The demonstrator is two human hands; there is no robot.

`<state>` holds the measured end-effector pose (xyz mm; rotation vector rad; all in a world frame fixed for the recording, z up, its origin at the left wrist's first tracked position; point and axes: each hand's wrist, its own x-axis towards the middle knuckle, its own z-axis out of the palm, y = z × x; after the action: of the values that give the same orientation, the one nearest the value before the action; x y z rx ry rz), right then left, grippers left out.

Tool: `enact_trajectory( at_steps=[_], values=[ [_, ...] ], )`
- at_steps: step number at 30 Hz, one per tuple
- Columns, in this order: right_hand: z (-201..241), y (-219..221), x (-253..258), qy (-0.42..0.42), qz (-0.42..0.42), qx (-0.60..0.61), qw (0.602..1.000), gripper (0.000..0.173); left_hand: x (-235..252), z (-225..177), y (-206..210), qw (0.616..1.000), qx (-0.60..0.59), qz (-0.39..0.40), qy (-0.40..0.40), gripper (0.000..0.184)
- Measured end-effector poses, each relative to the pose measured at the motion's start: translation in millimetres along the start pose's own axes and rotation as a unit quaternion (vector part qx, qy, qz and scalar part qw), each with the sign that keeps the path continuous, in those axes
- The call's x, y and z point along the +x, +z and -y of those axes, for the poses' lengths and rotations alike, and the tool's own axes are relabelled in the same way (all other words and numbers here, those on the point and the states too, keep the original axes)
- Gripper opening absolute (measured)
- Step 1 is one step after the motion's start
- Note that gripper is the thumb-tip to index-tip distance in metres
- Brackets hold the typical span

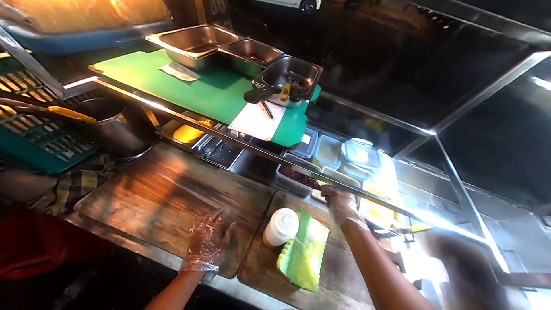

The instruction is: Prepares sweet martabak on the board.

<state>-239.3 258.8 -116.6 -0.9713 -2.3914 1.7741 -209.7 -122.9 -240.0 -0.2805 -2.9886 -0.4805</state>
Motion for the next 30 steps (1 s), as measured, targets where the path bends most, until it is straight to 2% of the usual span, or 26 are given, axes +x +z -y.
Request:
enact_trajectory(
  at_steps=[2, 6, 11, 13, 15, 16, 18, 19, 21, 24, 27, 30],
  values=[
    [-2, -8, -27, 0.031, -0.002, 0.053, 0.998, 0.008, 1, -2, -2, 1.0, -0.004, 0.009, -0.002, 0.052],
    [-33, -17, -68, 0.079, -0.026, 0.103, 0.991, 0.008, 2, -4, -6, 1.0, 0.0, 0.028, -0.008, 0.053],
    [-89, -15, -104, 0.083, -0.05, 0.053, 0.994, 0.006, 2, -2, -2, 1.0, 0.004, 0.019, -0.001, 0.052],
    [-109, -14, -112, 0.012, -0.056, -0.022, 0.998, 0.008, 3, -1, -2, 1.0, 0.007, 0.021, 0.002, 0.052],
    [-122, -11, -123, -0.092, -0.075, -0.13, 0.984, 0.015, 3, -2, -1, 1.0, 0.008, 0.014, 0.006, 0.053],
    [-131, -8, -126, -0.172, -0.106, -0.169, 0.965, 0.015, 3, -2, -1, 1.0, 0.009, 0.01, 0.006, 0.053],
    [-147, -6, -121, -0.342, -0.166, -0.229, 0.896, 0.017, 3, -1, 0, 1.0, 0.012, 0.004, 0.008, 0.054],
    [-152, -9, -118, -0.39, -0.181, -0.256, 0.866, 0.021, 3, 0, 1, 1.0, 0.011, 0.001, 0.01, 0.054],
    [-156, -17, -111, -0.422, -0.201, -0.268, 0.842, 0.024, 2, 1, 5, 1.0, 0.011, -0.01, 0.017, 0.053],
    [-162, -21, -101, -0.424, -0.236, -0.174, 0.857, 0.019, 3, 3, 6, 0.999, 0.018, -0.017, 0.022, 0.053],
    [-165, -18, -116, -0.349, -0.181, -0.083, 0.916, 0.015, 3, 4, 7, 0.999, 0.022, -0.013, 0.02, 0.054],
    [-167, -14, -129, -0.305, -0.137, -0.068, 0.94, 0.015, 3, 3, 6, 1.0, 0.019, -0.001, 0.014, 0.052]
  ],
)
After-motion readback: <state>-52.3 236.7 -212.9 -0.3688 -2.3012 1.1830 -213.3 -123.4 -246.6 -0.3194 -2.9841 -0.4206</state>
